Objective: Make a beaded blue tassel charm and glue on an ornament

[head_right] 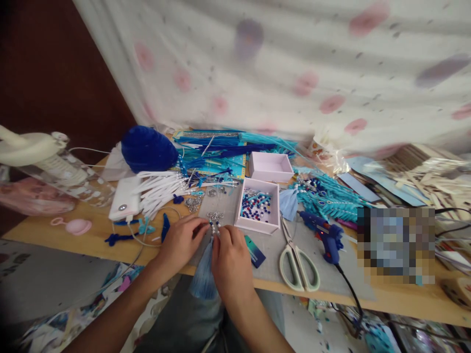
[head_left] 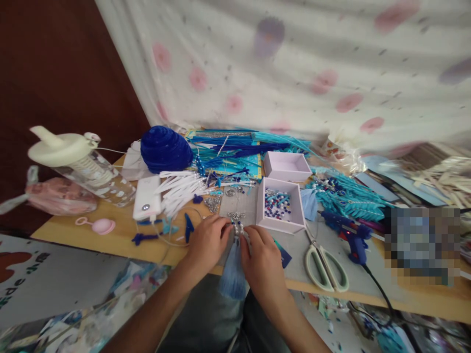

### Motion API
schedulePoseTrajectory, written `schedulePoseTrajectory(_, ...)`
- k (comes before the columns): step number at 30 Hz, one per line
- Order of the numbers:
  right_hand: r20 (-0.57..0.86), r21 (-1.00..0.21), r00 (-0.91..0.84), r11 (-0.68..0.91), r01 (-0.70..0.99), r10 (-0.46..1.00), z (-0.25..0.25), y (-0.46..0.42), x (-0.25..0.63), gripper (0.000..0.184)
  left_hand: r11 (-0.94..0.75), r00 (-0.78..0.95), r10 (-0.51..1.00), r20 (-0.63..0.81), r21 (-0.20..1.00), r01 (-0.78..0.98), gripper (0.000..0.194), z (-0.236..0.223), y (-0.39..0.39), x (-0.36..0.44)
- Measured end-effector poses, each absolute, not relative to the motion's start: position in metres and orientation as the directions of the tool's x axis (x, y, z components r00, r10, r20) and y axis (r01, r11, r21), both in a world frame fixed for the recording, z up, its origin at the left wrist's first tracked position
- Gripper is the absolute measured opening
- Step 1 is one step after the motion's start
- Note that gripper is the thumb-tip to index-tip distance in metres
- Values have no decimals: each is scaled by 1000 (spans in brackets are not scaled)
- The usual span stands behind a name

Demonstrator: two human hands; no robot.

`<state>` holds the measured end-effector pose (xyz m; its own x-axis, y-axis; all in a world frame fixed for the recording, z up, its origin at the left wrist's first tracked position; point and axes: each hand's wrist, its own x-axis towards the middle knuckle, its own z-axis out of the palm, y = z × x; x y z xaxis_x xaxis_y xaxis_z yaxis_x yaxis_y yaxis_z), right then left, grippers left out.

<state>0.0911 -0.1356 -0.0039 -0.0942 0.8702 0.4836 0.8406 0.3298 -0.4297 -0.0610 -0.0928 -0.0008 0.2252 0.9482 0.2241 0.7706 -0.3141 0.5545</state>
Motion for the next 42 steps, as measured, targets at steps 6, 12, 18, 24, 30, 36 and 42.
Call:
schedulePoseTrajectory(6,531,-444,-91,368,817,843,-3,-115,101,19,-339,225,935,274,508,792,18,11,-78,-64)
schedulePoseTrajectory(12,533,-444,-40,320,837,845,2,-108,125,17,-337,236,939,251,529,779,19,6,-84,-63)
schedulePoseTrajectory(18,593,-292,-123,355,888,796,12,-118,142,19,-368,239,924,298,525,767,21,5,-97,-64)
schedulePoseTrajectory(24,607,-102,-208,334,937,767,11,-103,170,21,-372,259,924,281,512,774,21,7,-89,-65)
schedulePoseTrajectory(30,620,-150,-77,214,965,781,19,-106,154,24,-381,329,924,193,491,783,18,21,-49,-63)
schedulePoseTrajectory(36,190,-387,-106,174,905,976,33,-75,109,20,-380,390,918,71,437,815,24,33,-32,-56)
schedulePoseTrajectory(42,-76,-398,-14,-17,917,997,34,-40,93,21,-367,385,922,50,435,822,24,25,-37,-54)
